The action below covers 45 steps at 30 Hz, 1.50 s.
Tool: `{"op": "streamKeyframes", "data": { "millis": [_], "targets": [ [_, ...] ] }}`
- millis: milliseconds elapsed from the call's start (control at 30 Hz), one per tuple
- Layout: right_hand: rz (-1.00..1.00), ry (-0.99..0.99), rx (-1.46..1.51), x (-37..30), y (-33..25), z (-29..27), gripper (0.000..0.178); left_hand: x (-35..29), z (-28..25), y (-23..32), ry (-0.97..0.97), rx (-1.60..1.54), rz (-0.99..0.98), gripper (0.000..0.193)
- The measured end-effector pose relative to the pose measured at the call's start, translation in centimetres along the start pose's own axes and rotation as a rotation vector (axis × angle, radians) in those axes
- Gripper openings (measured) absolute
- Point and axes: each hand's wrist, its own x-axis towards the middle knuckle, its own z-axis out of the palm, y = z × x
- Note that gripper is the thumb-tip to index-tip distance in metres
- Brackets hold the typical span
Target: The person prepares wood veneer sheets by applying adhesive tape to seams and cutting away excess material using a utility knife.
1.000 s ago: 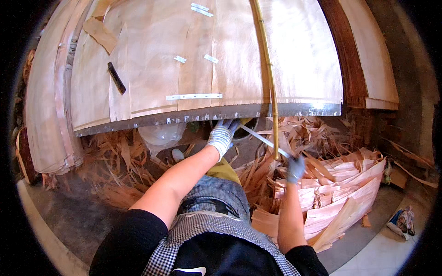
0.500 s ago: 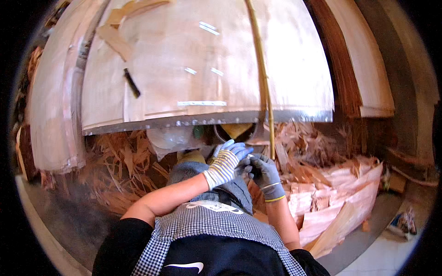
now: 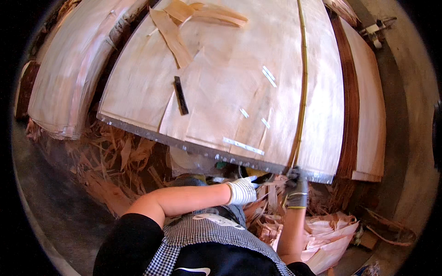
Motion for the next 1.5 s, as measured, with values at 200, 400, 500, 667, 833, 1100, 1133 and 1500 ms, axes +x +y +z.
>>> {"op": "streamKeyframes", "data": {
  "millis": [200, 400, 500, 667, 833, 1100, 1133, 1500],
  "targets": [
    [-0.684, 0.103, -0.856, 7.0, -3.9, 16.2, 0.017, -10.0, -13.6, -20.2, 0.732, 0.113, -0.93, 0.021],
    [-0.23, -0.242, -1.204, 18.8, 4.5, 34.4, 0.016, -16.0, -17.5, -31.3, 0.489, 0.503, -1.351, 0.064],
    [-0.146, -0.317, -1.333, 23.1, 7.9, 41.1, 0.021, -17.0, -17.0, -32.2, 0.517, 0.388, -1.415, 0.072],
    [-0.381, -0.19, -1.801, 27.0, 10.6, 45.2, 0.042, -18.2, -15.9, -33.6, 0.464, 0.454, -1.125, 0.064],
    [-0.494, -0.084, -2.05, 27.7, 10.0, 42.8, 0.047, -17.7, -15.2, -35.0, 0.382, 0.51, -1.033, 0.041],
    [-0.928, -0.349, -2.096, 25.9, 8.4, 38.8, 0.018, -15.8, -13.1, -34.6, 0.466, 0.457, -0.871, 0.028],
    [-1.009, -0.17, -2.201, 25.4, 7.9, 39.2, 0.013, -15.5, -12.9, -34.5, 0.379, 0.503, -0.926, 0.028],
    [0.104, -0.89, -1.651, 9.0, 17.8, 30.2, 0.021, -29.0, -8.3, -15.4, 0.949, 0.213, -1.418, 0.037]
  ]
}}
